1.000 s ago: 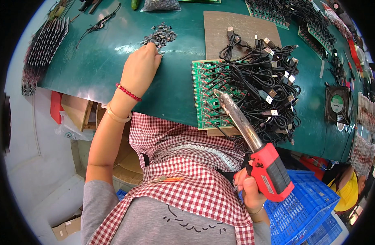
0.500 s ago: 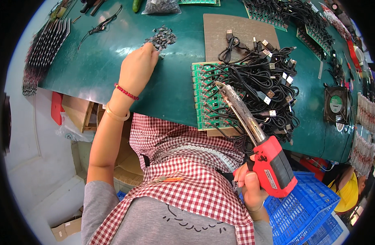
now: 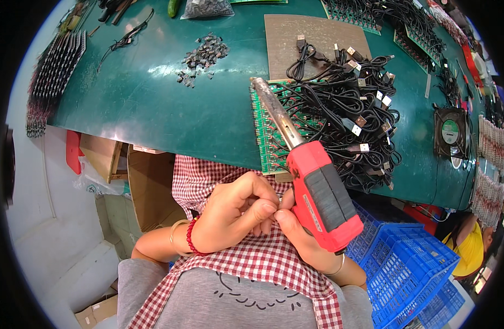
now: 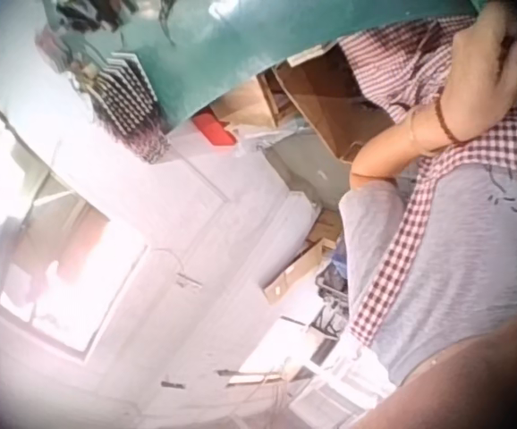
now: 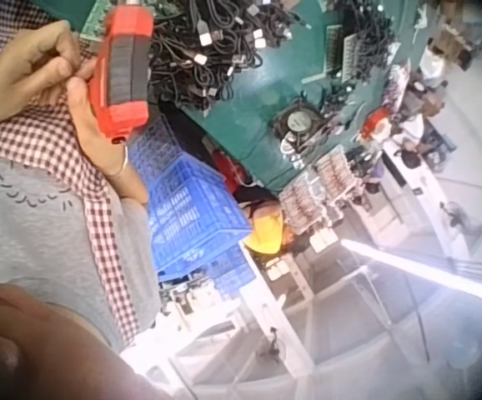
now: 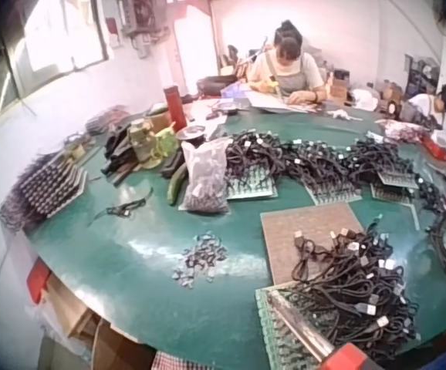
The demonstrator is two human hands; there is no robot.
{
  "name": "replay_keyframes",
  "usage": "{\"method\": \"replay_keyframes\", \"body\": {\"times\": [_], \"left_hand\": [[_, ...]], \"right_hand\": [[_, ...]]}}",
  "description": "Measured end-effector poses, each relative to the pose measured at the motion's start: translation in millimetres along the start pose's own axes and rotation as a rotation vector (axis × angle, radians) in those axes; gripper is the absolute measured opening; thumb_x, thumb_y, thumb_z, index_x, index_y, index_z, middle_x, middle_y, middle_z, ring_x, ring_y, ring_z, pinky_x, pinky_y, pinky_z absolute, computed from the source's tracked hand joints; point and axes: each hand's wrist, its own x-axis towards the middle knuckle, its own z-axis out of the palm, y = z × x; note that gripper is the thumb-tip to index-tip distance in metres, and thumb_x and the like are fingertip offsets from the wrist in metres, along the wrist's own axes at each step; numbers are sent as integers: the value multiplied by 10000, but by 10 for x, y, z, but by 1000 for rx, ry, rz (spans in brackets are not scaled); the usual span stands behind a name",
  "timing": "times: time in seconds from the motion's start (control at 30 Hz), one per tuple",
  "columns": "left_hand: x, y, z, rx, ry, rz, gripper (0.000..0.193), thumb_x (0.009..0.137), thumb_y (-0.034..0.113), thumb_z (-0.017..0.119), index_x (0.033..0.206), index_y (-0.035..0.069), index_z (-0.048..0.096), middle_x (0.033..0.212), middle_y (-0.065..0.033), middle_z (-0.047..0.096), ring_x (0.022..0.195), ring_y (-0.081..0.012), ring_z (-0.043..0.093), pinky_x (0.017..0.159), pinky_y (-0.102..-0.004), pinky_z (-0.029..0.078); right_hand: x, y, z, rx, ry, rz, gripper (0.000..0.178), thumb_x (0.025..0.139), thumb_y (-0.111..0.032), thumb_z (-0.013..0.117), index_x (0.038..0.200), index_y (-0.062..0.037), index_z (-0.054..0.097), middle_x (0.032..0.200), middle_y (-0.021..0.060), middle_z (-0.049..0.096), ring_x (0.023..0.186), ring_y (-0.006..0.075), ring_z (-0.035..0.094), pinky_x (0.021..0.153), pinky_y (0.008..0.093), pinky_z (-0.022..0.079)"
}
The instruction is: The person solders electronic components onto a circuit board using a soldering gun, replaces the circuit board with another one from the table, and solders more components onto it.
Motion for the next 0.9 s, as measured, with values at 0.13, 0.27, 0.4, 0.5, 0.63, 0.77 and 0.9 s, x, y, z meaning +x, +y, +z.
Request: {"method": "replay_keyframes", "body": {"times": [0.13, 0.27, 0.4, 0.5, 0.63, 0.77, 0.9], "left_hand": [[0, -67, 34, 86, 15, 139, 101, 897, 72, 547, 878, -8, 488, 721, -47, 580, 579, -78, 588, 490, -202, 478], [12, -34, 23, -40, 18, 25, 110, 892, 75, 557, 876, -16, 499, 723, -47, 587, 585, -77, 591, 503, -200, 484], [-10, -43, -49, -10, -60, -43, 119, 884, 68, 570, 901, -32, 506, 731, -61, 604, 608, -86, 604, 536, -207, 504], [-30, 25, -29, -168, -59, -160, 110, 880, 42, 565, 915, -42, 502, 761, -79, 610, 644, -102, 615, 565, -215, 518], [-27, -57, 0, -483, 25, -284, 83, 872, -13, 546, 921, -53, 492, 863, -112, 602, 716, -132, 625, 613, -234, 535], [-33, -68, -3, -328, 69, -142, 82, 865, -30, 540, 922, -54, 487, 901, -119, 588, 731, -141, 626, 628, -244, 542], [-30, -44, -29, -213, 44, -179, 82, 863, -32, 539, 919, -56, 484, 872, -112, 587, 733, -144, 630, 623, -250, 546]], "right_hand": [[-9, 14, 20, 27, 88, 25, 478, 817, 64, 561, 1232, 7, 331, 883, 72, 499, 818, 131, 484, 731, 267, 420], [-14, 19, 25, 24, 87, 7, 478, 810, 73, 556, 1230, 11, 337, 878, 68, 505, 810, 130, 495, 731, 265, 427], [-8, 9, 56, -6, 139, 50, 461, 805, 85, 544, 1217, 13, 351, 871, 62, 511, 784, 116, 505, 707, 244, 430], [10, 47, 51, -62, 160, 7, 439, 804, 94, 531, 1204, 18, 366, 865, 56, 517, 759, 101, 508, 679, 225, 431], [80, 35, 76, -29, 129, -10, 370, 816, 77, 536, 1154, 16, 398, 874, 51, 518, 767, 102, 508, 685, 231, 434], [110, 15, 111, 14, 175, -18, 260, 841, 34, 546, 1078, -10, 448, 870, 36, 511, 778, 95, 497, 693, 233, 428], [30, 130, 47, -261, 169, -55, 205, 801, 31, 598, 975, -25, 507, 840, 34, 509, 735, 113, 508, 652, 256, 427]]}}
